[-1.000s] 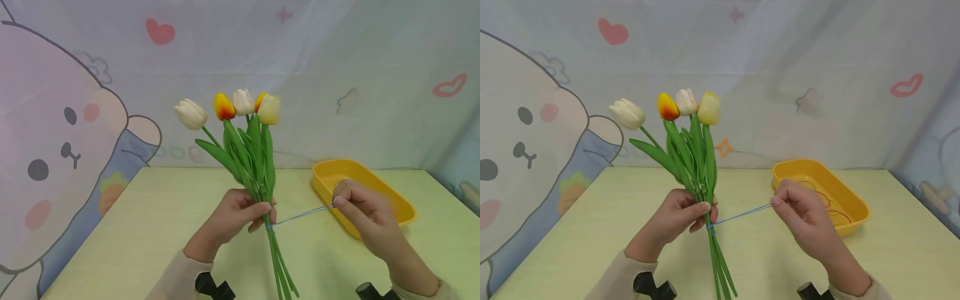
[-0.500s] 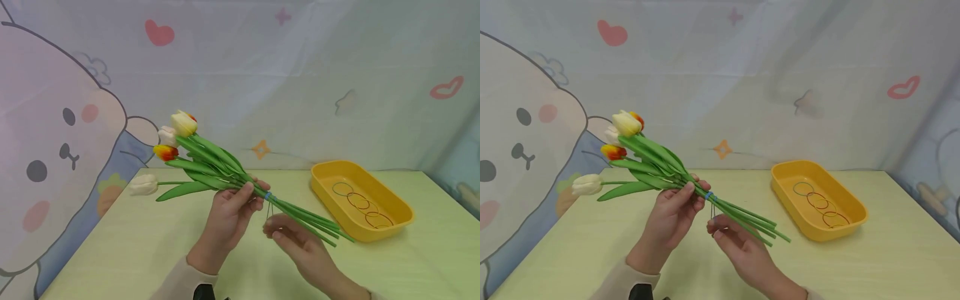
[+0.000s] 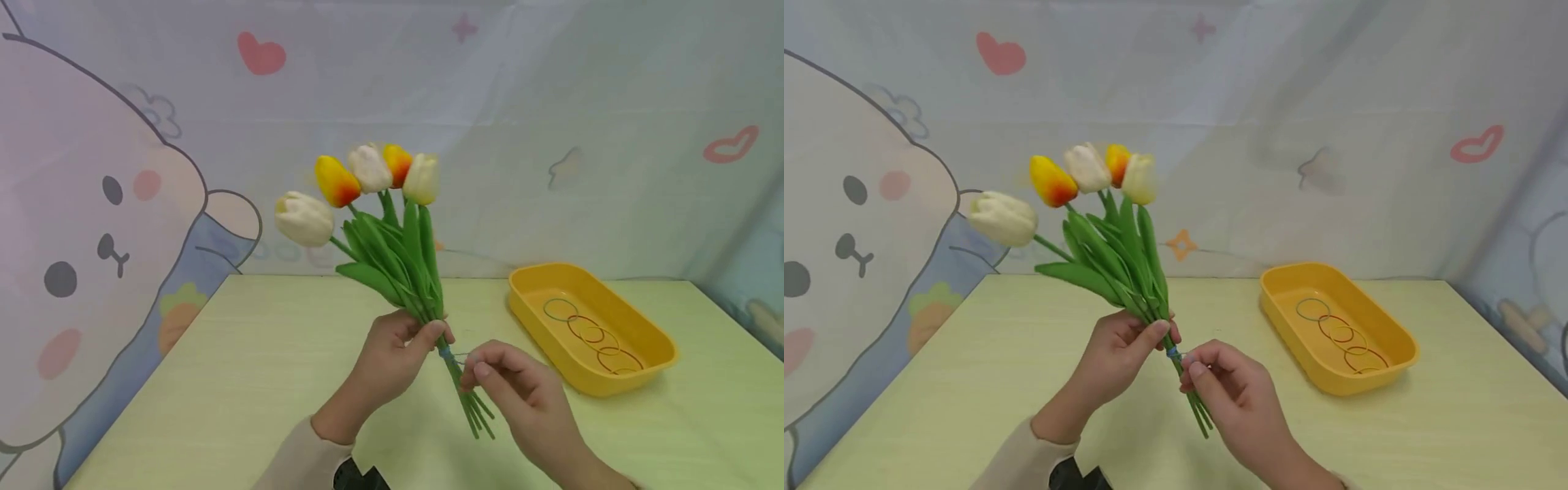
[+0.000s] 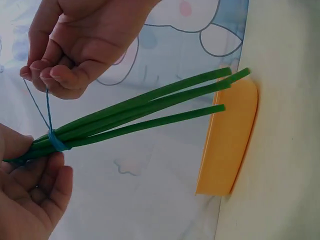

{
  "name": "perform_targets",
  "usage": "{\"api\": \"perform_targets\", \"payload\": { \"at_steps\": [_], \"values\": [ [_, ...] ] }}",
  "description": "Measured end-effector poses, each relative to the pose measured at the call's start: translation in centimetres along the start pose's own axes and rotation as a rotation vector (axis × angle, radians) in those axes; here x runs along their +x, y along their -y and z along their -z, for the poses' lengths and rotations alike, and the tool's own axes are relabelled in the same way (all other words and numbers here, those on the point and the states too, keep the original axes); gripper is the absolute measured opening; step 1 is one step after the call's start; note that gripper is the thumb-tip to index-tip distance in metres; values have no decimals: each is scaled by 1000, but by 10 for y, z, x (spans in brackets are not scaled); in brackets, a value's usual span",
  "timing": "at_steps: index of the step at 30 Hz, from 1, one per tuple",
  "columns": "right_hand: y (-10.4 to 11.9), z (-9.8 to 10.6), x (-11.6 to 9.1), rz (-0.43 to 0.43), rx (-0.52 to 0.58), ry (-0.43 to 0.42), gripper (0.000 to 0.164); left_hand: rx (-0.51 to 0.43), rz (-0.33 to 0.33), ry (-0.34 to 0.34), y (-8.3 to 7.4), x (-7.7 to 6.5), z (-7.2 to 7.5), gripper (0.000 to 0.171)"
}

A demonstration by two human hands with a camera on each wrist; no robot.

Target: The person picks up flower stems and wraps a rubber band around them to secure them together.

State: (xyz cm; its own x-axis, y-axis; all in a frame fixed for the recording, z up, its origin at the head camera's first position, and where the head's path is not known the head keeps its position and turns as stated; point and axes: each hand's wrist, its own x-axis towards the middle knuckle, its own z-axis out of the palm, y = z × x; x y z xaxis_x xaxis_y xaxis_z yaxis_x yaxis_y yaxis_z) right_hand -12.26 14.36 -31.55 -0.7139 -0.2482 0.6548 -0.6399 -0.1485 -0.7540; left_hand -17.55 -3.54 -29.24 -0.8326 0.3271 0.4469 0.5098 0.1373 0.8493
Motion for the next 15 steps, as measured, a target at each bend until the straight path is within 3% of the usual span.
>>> {"api": "perform_targets", "payload": {
  "at_steps": [3, 7, 11, 15],
  "values": [
    [-1, 10, 5, 72, 31, 29, 32, -28, 13, 94, -1, 1, 3, 23],
    [0, 22, 10, 184, -5, 43, 35, -273, 41, 179, -4, 3, 12, 27],
    [6, 29, 14, 234, -129, 16, 34, -511, 106, 215, -5, 3, 22, 32],
    [12, 27, 14, 176, -345, 11, 32, -633, 139, 180, -6, 4, 32, 20]
  ]
}}
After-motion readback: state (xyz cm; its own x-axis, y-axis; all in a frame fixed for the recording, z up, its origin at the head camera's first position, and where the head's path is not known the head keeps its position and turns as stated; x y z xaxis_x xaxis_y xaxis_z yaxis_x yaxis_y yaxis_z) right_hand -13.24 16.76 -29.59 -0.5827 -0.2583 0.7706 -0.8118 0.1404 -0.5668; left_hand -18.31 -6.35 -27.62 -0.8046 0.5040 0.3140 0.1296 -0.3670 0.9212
